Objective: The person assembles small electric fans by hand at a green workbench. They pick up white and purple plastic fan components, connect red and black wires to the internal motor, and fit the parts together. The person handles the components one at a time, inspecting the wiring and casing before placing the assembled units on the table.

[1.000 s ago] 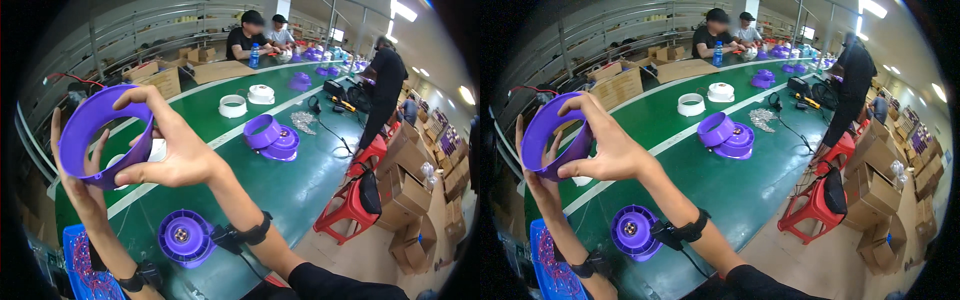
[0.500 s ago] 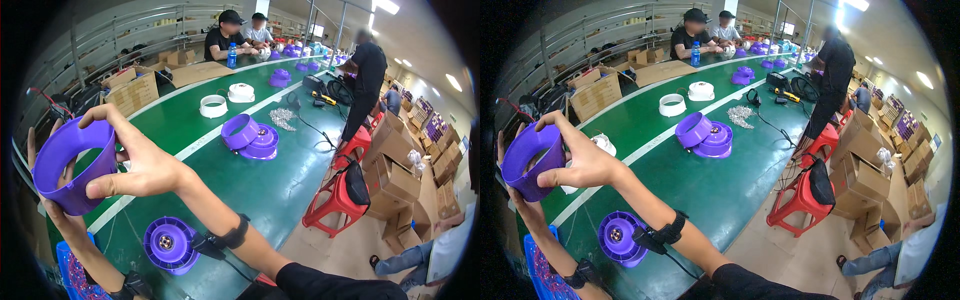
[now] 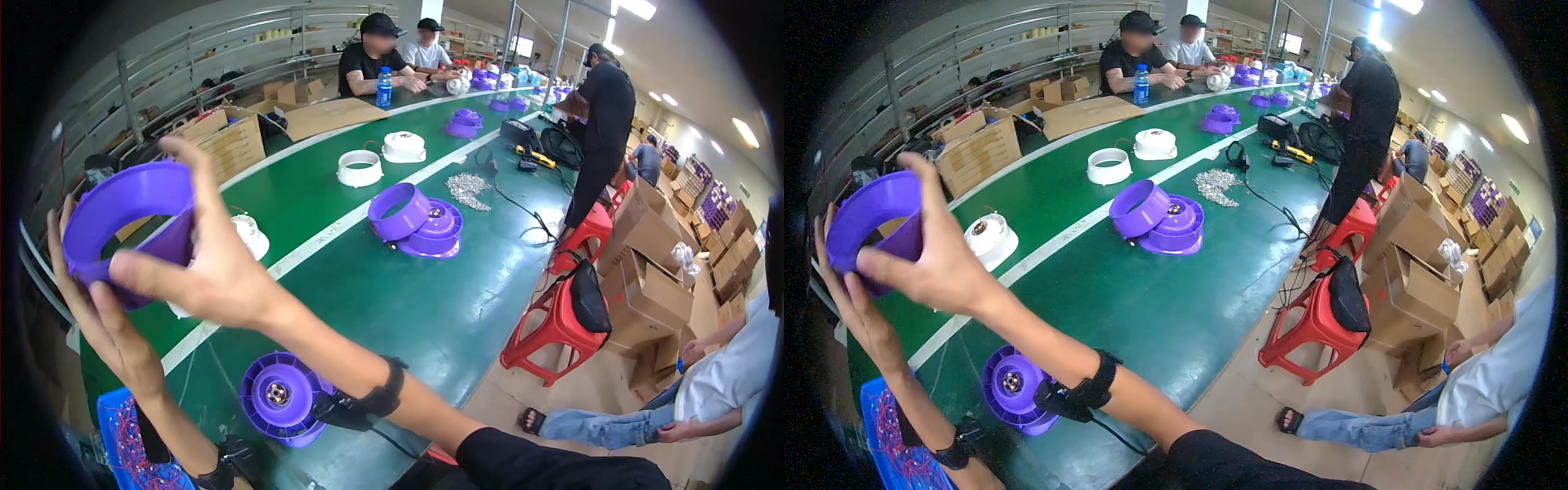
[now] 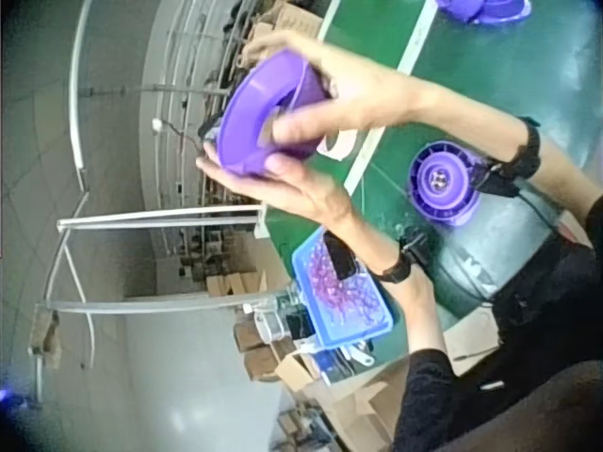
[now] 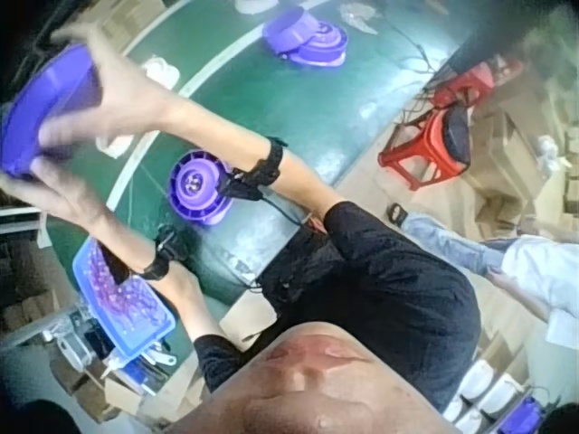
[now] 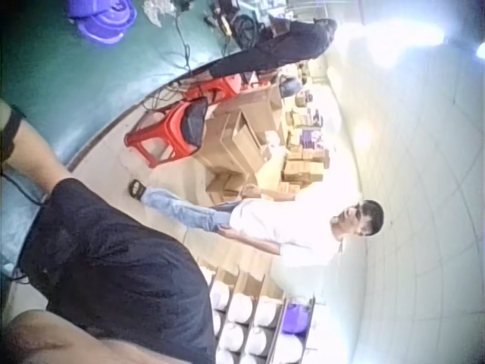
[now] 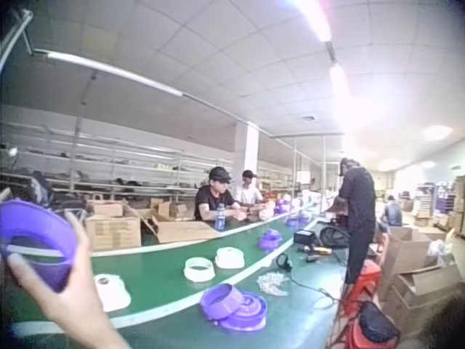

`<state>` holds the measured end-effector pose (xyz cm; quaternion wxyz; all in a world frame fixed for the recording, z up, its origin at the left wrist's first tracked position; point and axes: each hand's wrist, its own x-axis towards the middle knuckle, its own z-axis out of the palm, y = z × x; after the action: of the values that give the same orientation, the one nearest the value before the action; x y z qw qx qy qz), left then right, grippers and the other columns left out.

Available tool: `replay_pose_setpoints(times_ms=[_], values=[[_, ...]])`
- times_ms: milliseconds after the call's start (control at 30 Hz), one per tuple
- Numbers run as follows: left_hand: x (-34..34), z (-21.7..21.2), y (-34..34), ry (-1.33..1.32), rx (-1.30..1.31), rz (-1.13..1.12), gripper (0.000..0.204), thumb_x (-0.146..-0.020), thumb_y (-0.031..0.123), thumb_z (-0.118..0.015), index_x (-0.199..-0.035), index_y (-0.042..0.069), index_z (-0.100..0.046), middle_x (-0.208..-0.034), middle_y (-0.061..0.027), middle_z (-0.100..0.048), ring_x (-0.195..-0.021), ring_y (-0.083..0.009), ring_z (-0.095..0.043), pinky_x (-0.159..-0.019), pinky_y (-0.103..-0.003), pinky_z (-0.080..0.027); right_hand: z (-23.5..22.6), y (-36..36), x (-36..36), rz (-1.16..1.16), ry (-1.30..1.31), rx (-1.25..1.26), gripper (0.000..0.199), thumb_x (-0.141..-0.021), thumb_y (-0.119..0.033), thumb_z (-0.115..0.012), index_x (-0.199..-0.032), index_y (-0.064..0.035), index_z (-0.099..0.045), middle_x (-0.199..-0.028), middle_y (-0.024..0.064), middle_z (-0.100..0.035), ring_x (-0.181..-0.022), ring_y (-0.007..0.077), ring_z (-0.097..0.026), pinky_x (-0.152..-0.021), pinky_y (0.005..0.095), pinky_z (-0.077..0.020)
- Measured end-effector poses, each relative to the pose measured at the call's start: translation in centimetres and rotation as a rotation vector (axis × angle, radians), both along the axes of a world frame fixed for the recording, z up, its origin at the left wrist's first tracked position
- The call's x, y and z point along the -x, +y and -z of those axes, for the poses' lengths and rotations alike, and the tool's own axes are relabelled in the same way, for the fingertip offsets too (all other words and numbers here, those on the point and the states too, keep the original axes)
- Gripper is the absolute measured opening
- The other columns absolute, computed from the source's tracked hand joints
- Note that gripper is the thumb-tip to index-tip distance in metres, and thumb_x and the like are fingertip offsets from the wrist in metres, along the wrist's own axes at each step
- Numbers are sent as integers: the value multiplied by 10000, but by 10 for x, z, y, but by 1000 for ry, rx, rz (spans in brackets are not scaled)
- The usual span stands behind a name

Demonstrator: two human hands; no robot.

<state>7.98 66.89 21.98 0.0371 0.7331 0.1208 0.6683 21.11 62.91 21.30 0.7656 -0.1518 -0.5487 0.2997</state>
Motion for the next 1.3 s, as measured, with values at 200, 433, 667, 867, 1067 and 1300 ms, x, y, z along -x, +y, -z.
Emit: replay_pose_setpoints(times_ms=[200,433,667,867,1067,1300], values=[[-6,-1,-1,-140,129,39,501,-1073,260,-314,-1481,-25,-368,-1485,-199,-461,-1385,-282,-430,-1179,-404,-286,-5,-5,-26,-28,1,-8,993,-735,-301,-870,-1448,-22,-238,-1205,176,-554,-1097,230,-581,-984,363,-469],[0,-7,-4,-378,344,361,767,-990,525,-282,-1514,-33,-234,-1515,-262,-375,-1394,-357,-405,-1181,-476,-308,-3,-12,-8,-62,-263,-58,1043,-708,-241,-908,-1460,-46,-213,-1260,137,-525,-1201,224,-533,-1011,355,-457],[11,-4,6,-178,383,447,939,-950,713,-361,-1526,-15,-223,-1478,-291,-405,-1342,-355,-476,-1115,-441,-411,0,-1,-15,-101,-200,-63,963,-759,-246,-880,-1447,-44,-237,-1267,128,-513,-1179,206,-534,-1012,350,-439],[15,-7,7,-286,340,453,467,-1076,283,-366,-1408,-43,-404,-1287,-286,-604,-1152,-285,-636,-1010,-362,-500,-5,-8,-23,-79,-171,-63,883,-750,-327,-882,-1404,-54,-355,-1227,120,-561,-1141,210,-566,-993,358,-449],[11,-8,4,-254,388,476,428,-1066,273,-422,-1374,-22,-448,-1254,-247,-633,-1123,-231,-639,-971,-315,-489,4,-5,-41,-60,-255,-34,1088,-826,-681,-665,-1495,55,-224,-1363,166,-522,-1278,260,-535,-1083,368,-426],[13,-2,-1,-33,415,416,970,-854,696,-588,-1469,-10,-337,-1381,-258,-526,-1256,-297,-555,-1061,-389,-435,9,4,-37,-121,-283,33,982,-857,-593,-680,-1527,-30,-236,-1391,169,-494,-1304,261,-491,-1102,382,-386]])
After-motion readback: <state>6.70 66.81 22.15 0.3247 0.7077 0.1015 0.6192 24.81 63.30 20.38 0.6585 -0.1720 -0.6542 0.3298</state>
